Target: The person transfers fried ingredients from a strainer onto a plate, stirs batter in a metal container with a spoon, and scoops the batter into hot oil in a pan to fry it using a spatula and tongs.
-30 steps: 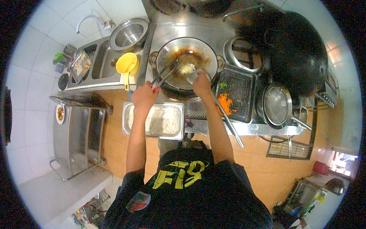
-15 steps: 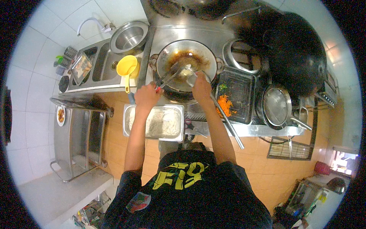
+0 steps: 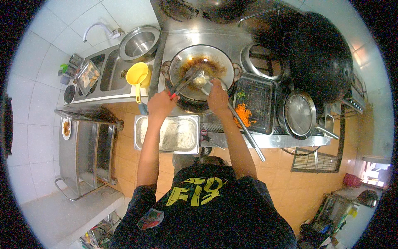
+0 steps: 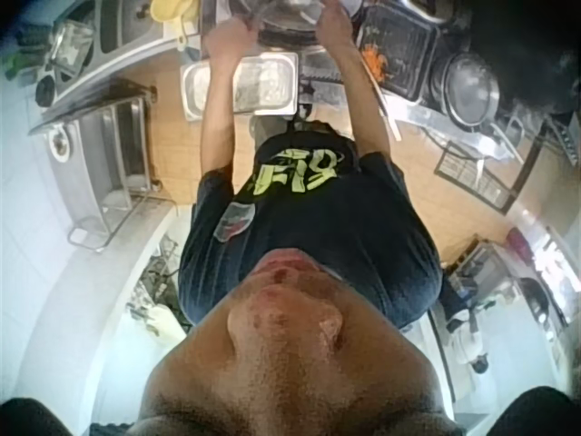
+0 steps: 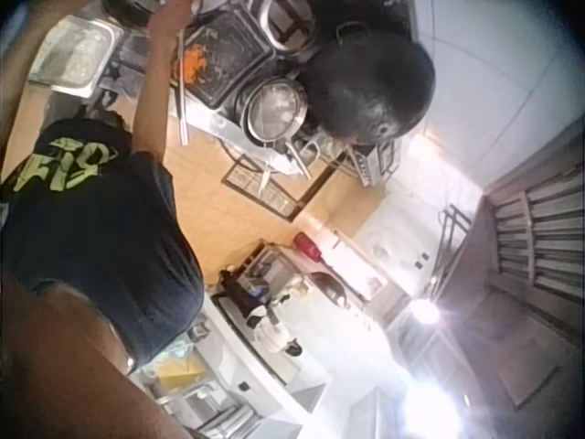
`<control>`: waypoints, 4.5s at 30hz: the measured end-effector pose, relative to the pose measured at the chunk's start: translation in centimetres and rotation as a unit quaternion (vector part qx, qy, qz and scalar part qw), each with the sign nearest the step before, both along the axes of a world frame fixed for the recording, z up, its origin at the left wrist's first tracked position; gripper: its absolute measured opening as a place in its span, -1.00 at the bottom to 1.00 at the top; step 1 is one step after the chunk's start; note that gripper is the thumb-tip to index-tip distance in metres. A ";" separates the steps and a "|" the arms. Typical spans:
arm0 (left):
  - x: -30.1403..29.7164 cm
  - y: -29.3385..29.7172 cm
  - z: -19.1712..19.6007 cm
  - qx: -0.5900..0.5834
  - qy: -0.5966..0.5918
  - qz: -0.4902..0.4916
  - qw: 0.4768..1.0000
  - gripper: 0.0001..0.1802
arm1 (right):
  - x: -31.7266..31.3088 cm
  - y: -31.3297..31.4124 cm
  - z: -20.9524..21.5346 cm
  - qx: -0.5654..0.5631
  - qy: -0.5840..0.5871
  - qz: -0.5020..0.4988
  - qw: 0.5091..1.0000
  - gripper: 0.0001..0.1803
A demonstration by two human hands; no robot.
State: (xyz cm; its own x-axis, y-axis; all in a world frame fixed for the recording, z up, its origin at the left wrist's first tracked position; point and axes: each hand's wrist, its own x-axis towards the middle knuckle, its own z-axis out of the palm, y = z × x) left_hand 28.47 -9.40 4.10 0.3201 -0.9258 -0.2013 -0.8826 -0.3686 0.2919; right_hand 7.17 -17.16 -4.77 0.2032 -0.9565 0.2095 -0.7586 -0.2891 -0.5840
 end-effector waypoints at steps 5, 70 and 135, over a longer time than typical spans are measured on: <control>1.4 -0.7 -0.3 0.012 -0.023 0.012 1.000 -0.53 | -0.1 0.7 0.7 -0.004 0.006 0.006 1.000 -0.48; 8.6 8.7 -1.2 -0.003 0.264 0.108 0.958 -0.43 | -1.9 5.0 1.7 0.171 -0.199 0.105 0.959 -0.75; 9.6 17.4 -4.7 -0.023 0.380 0.125 0.916 -0.48 | -12.4 9.3 1.9 0.371 -0.088 -0.076 0.921 -0.49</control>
State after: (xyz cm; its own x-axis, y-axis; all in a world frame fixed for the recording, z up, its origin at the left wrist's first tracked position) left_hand 38.03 8.00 -0.58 0.3068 -0.8555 -0.4171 -0.3087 -0.5040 0.8067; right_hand -5.23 -7.90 -2.88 0.0797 -0.8645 -0.4963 -0.6316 0.3414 -0.6961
